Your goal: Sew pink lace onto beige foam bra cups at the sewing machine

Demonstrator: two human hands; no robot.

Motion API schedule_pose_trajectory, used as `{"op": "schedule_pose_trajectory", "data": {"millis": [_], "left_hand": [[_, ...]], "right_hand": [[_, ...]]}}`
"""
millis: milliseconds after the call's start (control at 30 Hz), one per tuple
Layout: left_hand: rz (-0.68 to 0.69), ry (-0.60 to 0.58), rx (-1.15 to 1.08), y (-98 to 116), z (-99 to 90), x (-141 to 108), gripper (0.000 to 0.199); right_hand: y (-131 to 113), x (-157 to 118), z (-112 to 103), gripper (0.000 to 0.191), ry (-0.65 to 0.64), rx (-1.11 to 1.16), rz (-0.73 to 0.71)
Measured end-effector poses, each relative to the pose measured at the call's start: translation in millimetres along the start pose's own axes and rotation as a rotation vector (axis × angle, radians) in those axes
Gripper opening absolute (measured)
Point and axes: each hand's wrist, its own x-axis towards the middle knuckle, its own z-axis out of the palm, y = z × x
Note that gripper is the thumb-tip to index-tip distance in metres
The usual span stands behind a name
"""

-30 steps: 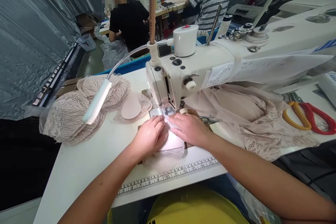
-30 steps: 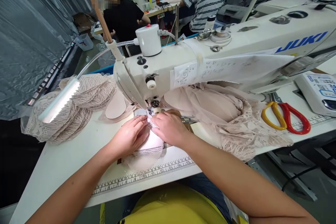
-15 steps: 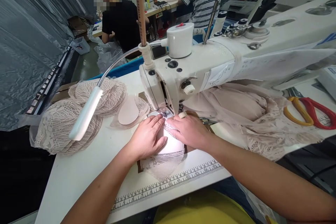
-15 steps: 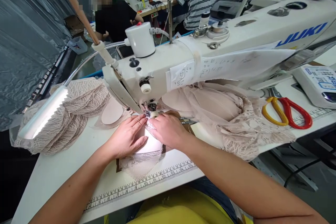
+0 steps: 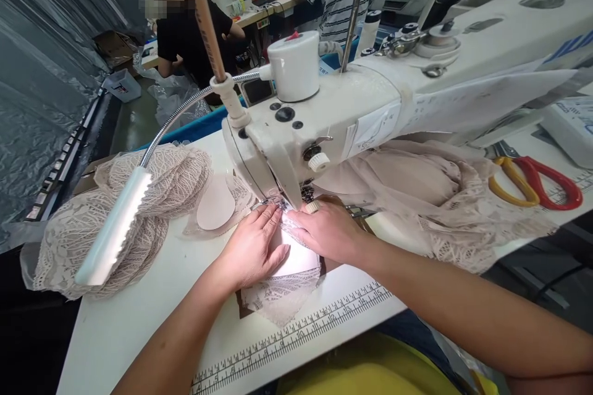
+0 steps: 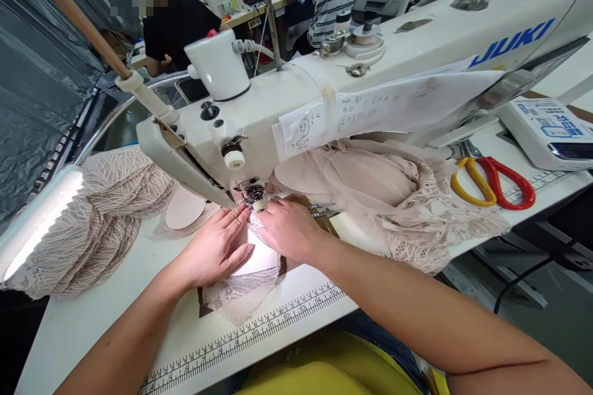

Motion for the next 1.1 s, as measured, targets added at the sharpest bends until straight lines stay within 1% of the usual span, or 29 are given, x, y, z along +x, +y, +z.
{"op": "schedule_pose_trajectory", "data": {"millis": [167, 333, 400, 500, 633, 800, 933, 1100], "left_hand": [[0.018, -0.020, -0.019, -7, -1.9, 0, 0.064], [0.029, -0.062, 0.016, -13, -11.5, -4, 0.059], [0.036, -0.034, 0.050, -10, -16.2, -6, 0.054], [0.065, 0.045, 0.061, 0, -18.8, -7, 0.043], [0.065, 0.120, 0.012, 9, -9.8, -7, 0.031], [0.053, 0.188, -0.052, 7, 3.7, -7, 0.023], [0.061, 0.204, -0.076, 4, 5.9, -9, 0.018], [0.066, 0.213, -0.108, -1, 7.0, -9, 0.017]], "right_hand": [[2, -1, 2, 0.016, 0.044, 0.003, -0.030], [6, -3, 2, 0.020, 0.042, -0.005, -0.045], [7, -4, 1, 0.023, 0.044, 0.007, -0.057], [8, -6, 1, 0.023, 0.048, 0.041, -0.060], [6, -8, 1, 0.021, 0.020, 0.073, -0.070], [3, -9, -2, 0.020, -0.005, 0.044, -0.135], [3, -8, -5, 0.019, -0.027, 0.054, -0.128], [2, -7, -5, 0.020, -0.037, 0.084, -0.113]]}}
